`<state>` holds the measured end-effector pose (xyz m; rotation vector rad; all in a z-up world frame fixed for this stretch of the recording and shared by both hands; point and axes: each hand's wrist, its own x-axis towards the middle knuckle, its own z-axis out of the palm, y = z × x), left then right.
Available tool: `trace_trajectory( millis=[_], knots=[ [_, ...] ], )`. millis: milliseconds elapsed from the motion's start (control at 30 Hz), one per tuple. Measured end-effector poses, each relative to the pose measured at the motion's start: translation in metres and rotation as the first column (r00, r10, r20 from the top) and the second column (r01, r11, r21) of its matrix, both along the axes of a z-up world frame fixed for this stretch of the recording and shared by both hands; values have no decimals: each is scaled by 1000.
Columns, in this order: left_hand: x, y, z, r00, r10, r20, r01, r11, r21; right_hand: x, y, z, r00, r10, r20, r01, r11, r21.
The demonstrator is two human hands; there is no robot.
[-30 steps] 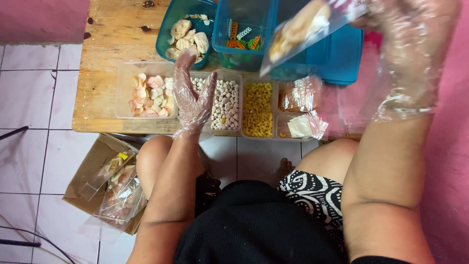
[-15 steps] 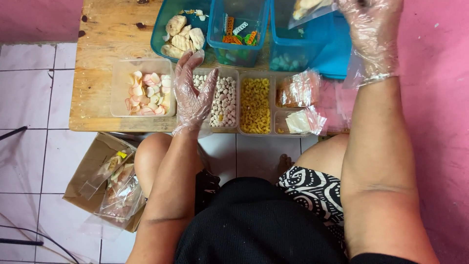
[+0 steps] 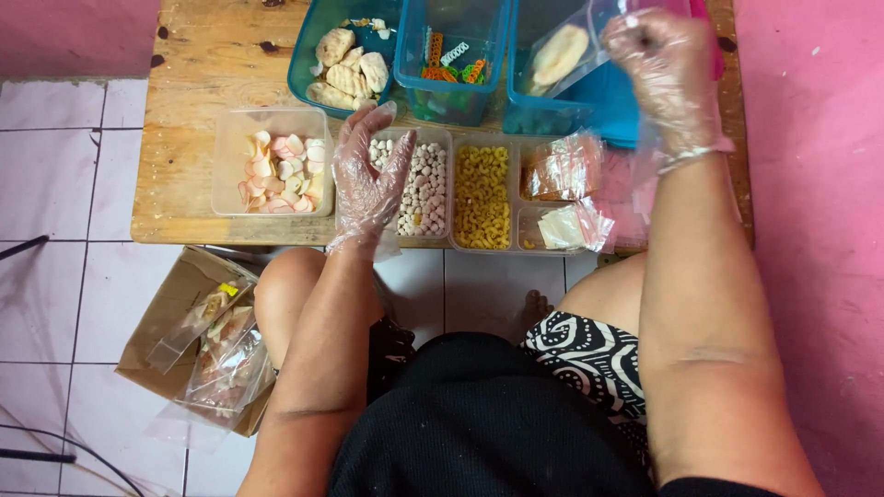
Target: A person is seen picking various snack items one by one from multiple plastic containers and placing them into a clear plastic bag to create a mix.
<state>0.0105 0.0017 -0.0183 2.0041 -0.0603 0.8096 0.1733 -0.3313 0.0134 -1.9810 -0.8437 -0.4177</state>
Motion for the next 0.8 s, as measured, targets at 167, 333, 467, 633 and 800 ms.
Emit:
trace_trajectory(
  millis=[167,333,467,633,800],
  knots=[
    [-1,-3,-5,997,3,-74,-4,1000,-16,20,-20,-35,975,-100,-196,112,992,51],
    [1,0,-3,1000,-11,-16,11,1000,-14,7,-46,-15,866,-329,376,413,895,-167],
    [11,5,-9,998,10,69,-9,1000,-14,-28,-21,26,806,-355,473,430,901,-56],
    [20,10,-19,981,-133,-144,73,931,-359,-69,47,58,994,15,-107,-56,916,-398],
    [-8,22,30,794,-189,-578,223,975,-12,-101,60,96,877,-284,-388,-133,631,-764]
  ],
)
